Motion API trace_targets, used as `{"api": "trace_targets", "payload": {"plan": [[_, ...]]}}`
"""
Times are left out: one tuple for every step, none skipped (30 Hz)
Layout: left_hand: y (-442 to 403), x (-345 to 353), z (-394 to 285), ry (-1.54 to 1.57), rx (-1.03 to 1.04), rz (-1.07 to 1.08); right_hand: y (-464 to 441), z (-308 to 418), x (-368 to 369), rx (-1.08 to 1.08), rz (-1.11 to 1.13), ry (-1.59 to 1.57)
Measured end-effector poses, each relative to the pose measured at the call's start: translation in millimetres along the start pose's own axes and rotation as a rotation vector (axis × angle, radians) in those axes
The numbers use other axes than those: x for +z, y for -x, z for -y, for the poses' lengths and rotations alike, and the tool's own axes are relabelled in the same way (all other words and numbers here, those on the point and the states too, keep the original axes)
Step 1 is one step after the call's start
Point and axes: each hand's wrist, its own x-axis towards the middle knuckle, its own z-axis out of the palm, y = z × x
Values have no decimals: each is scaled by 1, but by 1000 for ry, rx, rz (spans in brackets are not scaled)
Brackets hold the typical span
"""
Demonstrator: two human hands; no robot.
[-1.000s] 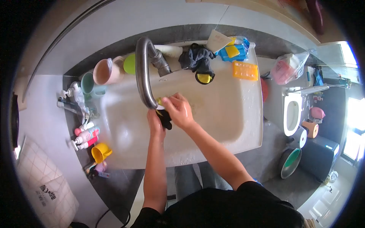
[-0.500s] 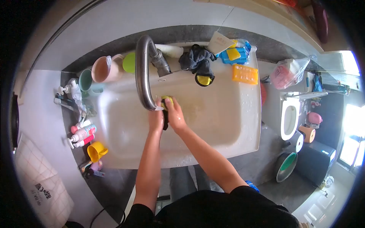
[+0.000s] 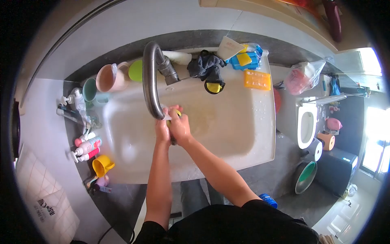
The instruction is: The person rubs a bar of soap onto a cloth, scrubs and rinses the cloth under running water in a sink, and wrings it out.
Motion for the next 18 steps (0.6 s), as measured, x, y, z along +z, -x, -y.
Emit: {"api": "trace_targets", "payload": {"plan": [[2,-4,0,-1,-2,3,1,-3,2,0,-3,-2],[6,-7,2,47,28,-117,3,-6,3,-80,56,130],[12,-8,5,93,57,-236,5,-8,2,-159,113,261],[19,-6,3,88,48,-230,5,-14,-2,-155,104,254],[25,-6,-1,214,3,-323,3,-17,-4,-196,208,482],[29,-5,-6,342,-36,-417,-1,-18,-5,-240,316,712],[40,2,-23,404,-89,-473,20,11,-1,-269,346,736],[44,-4,-22,400,-97,-470,18,9,-10,-264,338,732],[43,-14,-21,533,-209,-439,10,4,-21,-440,282,910],[41,-19,-21,667,-316,-406,-2,0,-32,-621,224,1087],[43,-8,-40,612,-360,-365,-16,-6,-44,-615,226,1023],[40,-14,-35,610,-354,-364,-24,-10,-52,-621,228,1020],[36,-26,-22,631,-311,-364,-30,-13,-59,-765,183,1200],[33,-30,-18,652,-273,-364,-30,-12,-59,-907,130,1379],[31,-32,-13,718,-257,-361,-28,-16,-56,-952,69,1373],[31,-30,-12,720,-263,-362,-30,-16,-56,-946,67,1377],[32,-29,-11,714,-268,-339,-35,-14,-56,-895,82,1417],[33,-29,-12,705,-268,-314,-42,-11,-54,-849,97,1451]]}}
